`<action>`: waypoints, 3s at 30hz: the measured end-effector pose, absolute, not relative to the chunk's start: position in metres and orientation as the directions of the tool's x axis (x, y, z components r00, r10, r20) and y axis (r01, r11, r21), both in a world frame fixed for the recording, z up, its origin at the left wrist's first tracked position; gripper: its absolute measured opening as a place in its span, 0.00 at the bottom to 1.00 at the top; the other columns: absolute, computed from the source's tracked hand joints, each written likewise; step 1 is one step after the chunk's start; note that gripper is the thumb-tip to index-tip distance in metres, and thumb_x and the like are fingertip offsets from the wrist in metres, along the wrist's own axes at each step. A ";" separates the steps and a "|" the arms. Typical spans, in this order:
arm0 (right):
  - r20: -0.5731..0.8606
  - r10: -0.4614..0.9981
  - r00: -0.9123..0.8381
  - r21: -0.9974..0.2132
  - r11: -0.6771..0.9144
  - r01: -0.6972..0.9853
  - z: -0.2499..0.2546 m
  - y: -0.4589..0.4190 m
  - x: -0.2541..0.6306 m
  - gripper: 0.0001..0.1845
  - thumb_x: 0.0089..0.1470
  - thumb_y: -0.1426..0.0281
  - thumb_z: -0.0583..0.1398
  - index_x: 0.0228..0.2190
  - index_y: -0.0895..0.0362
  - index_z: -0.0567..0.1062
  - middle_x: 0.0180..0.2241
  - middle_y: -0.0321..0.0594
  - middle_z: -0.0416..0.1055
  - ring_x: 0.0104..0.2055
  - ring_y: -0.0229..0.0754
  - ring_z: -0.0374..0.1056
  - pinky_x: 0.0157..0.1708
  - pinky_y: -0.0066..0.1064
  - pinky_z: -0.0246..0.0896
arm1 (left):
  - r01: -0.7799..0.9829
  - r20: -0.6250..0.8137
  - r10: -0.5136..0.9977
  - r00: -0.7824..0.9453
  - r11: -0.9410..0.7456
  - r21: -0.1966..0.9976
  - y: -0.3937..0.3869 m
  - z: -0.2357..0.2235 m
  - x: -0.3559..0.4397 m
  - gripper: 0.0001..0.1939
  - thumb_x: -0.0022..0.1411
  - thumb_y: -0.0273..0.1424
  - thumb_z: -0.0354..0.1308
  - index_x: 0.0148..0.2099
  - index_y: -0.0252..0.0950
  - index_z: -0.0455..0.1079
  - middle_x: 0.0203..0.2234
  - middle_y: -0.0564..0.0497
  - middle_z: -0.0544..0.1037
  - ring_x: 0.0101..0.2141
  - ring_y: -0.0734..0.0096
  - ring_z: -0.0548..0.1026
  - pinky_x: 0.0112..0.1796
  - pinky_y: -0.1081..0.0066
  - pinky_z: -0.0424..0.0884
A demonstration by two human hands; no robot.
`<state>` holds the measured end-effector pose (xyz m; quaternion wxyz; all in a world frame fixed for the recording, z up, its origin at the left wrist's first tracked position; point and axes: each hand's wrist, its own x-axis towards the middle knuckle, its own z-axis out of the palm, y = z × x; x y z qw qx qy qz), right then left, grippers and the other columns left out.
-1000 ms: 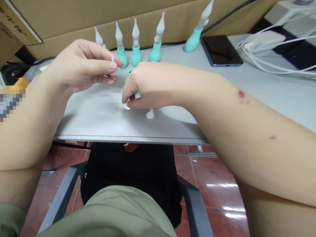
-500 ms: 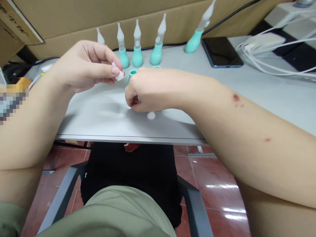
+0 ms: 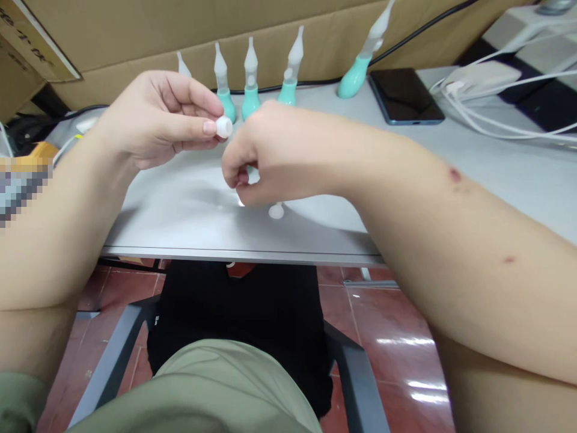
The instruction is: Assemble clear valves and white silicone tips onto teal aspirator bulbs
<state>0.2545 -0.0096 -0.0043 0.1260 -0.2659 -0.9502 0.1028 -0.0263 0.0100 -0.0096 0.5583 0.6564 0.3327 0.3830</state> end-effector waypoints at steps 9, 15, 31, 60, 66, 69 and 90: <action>0.552 0.758 -0.347 -0.666 0.651 0.363 0.000 -0.002 0.251 0.06 0.60 0.61 0.76 0.30 0.43 0.88 0.38 0.33 0.89 0.40 0.44 0.81 0.47 0.48 0.76 | -0.171 0.200 0.892 0.404 -0.141 0.975 0.016 -0.028 -0.013 0.13 0.60 0.25 0.91 0.41 0.46 0.95 0.41 0.54 0.96 0.47 0.63 0.95 0.59 0.65 0.94; 0.557 0.775 -0.300 -0.691 0.632 0.350 -0.008 0.003 0.245 0.07 0.59 0.58 0.80 0.33 0.44 0.91 0.43 0.35 0.93 0.48 0.49 0.87 0.54 0.50 0.83 | -0.225 0.200 0.895 0.398 -0.116 0.967 0.019 -0.028 -0.009 0.14 0.59 0.22 0.89 0.39 0.46 0.94 0.39 0.58 0.95 0.43 0.69 0.95 0.54 0.73 0.93; 0.519 0.775 -0.360 -0.753 0.614 0.237 -0.010 0.007 0.246 0.06 0.63 0.66 0.80 0.33 0.42 0.95 0.41 0.36 0.94 0.45 0.49 0.90 0.54 0.46 0.88 | -0.164 0.192 0.895 0.403 -0.136 0.977 0.011 -0.021 -0.013 0.13 0.67 0.23 0.86 0.47 0.41 0.88 0.43 0.51 0.96 0.55 0.55 0.96 0.70 0.51 0.90; 0.392 0.819 -0.419 -0.919 0.367 -0.142 -0.020 0.020 0.239 0.16 0.62 0.83 0.84 0.30 0.52 0.93 0.30 0.35 0.89 0.34 0.38 0.88 0.38 0.23 0.89 | -0.211 0.184 0.883 0.431 -0.099 0.972 0.005 -0.023 -0.010 0.08 0.76 0.18 0.82 0.45 0.35 0.94 0.39 0.51 0.96 0.43 0.71 0.96 0.53 0.76 0.93; 0.295 0.840 -0.455 -0.955 0.274 -0.114 -0.018 0.020 0.242 0.15 0.59 0.78 0.90 0.31 0.54 0.93 0.30 0.39 0.88 0.34 0.40 0.86 0.42 0.28 0.91 | -0.140 0.180 0.880 0.439 -0.131 0.982 0.002 -0.022 -0.012 0.06 0.71 0.23 0.86 0.46 0.39 0.96 0.41 0.51 0.97 0.49 0.64 0.97 0.58 0.69 0.95; 0.277 0.845 -0.457 -0.961 0.251 -0.118 -0.017 0.018 0.243 0.15 0.59 0.78 0.90 0.31 0.56 0.93 0.30 0.40 0.87 0.34 0.40 0.86 0.43 0.29 0.91 | -0.099 0.192 0.892 0.410 -0.165 0.981 0.001 -0.022 -0.013 0.06 0.72 0.24 0.86 0.45 0.39 0.96 0.40 0.53 0.96 0.49 0.61 0.98 0.59 0.64 0.95; 0.215 0.854 -0.474 -0.975 0.160 -0.154 -0.013 0.009 0.238 0.18 0.68 0.89 0.79 0.31 0.57 0.91 0.30 0.37 0.87 0.33 0.37 0.86 0.41 0.25 0.89 | -0.125 0.186 0.836 0.516 -0.141 0.982 -0.001 -0.009 -0.016 0.11 0.70 0.18 0.84 0.40 0.41 0.96 0.39 0.52 0.97 0.45 0.65 0.98 0.53 0.71 0.95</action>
